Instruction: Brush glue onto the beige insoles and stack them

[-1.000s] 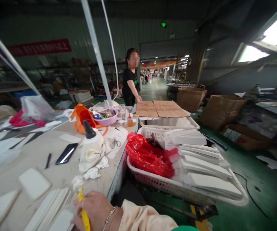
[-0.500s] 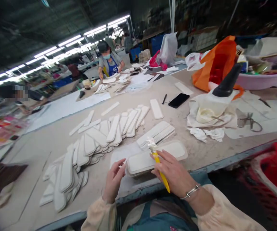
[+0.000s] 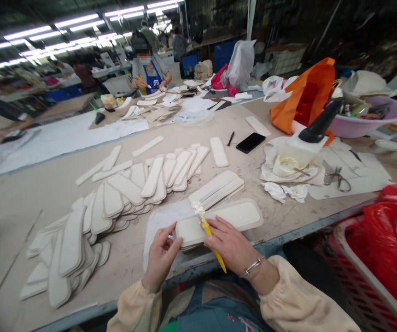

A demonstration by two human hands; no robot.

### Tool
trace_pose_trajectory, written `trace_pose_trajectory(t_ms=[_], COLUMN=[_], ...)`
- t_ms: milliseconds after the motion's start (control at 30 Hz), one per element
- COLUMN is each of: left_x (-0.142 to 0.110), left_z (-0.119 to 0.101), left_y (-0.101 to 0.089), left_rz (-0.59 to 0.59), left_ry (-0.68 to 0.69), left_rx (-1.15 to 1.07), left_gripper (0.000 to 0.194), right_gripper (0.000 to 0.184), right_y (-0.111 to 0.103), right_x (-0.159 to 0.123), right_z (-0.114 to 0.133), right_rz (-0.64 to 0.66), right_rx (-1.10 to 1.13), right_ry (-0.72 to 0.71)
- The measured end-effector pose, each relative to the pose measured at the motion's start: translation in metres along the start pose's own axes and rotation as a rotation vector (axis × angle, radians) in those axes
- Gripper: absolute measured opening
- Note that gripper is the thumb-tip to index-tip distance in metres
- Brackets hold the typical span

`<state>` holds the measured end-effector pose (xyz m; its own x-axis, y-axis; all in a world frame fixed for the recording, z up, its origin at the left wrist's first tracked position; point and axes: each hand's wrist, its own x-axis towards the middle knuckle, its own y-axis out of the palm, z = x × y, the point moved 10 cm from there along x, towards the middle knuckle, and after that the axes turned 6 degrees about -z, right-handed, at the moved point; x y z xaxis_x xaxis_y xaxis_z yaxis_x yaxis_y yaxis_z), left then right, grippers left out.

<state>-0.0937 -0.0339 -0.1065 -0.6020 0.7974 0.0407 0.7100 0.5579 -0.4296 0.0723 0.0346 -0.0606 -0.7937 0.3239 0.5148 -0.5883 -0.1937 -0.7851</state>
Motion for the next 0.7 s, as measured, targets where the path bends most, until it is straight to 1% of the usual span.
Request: trace_pose_trajectory(t_ms=[167,367,567,700], left_x=[0.0,0.0,0.002,0.002], left_z=[-0.002,0.002,0.0,0.001], left_y=[0.001,0.001,0.0,-0.002], left_rz=[0.011,0.024,0.014,0.011], left_ry=[0.021,0.038,0.066,0.062], left_rx=[-0.005,0.027,0.065,0.095], left_gripper=[0.046,0.046,0.05,0.056], right_gripper=[0.017,0.015,0.014,0.011], right_y=[-0.002,0.003,0.008,0.008], right_x=[-0.001,-0.003,-0.004,-0.004], right_z=[0.0,-0.003,-0.006,-0.008], right_rz=[-0.025,0.005,0.016,0.034], right_rx=[0.011,0.01,0.026,0.037], right_ry=[-0.029,-0.016,0.008,0.029])
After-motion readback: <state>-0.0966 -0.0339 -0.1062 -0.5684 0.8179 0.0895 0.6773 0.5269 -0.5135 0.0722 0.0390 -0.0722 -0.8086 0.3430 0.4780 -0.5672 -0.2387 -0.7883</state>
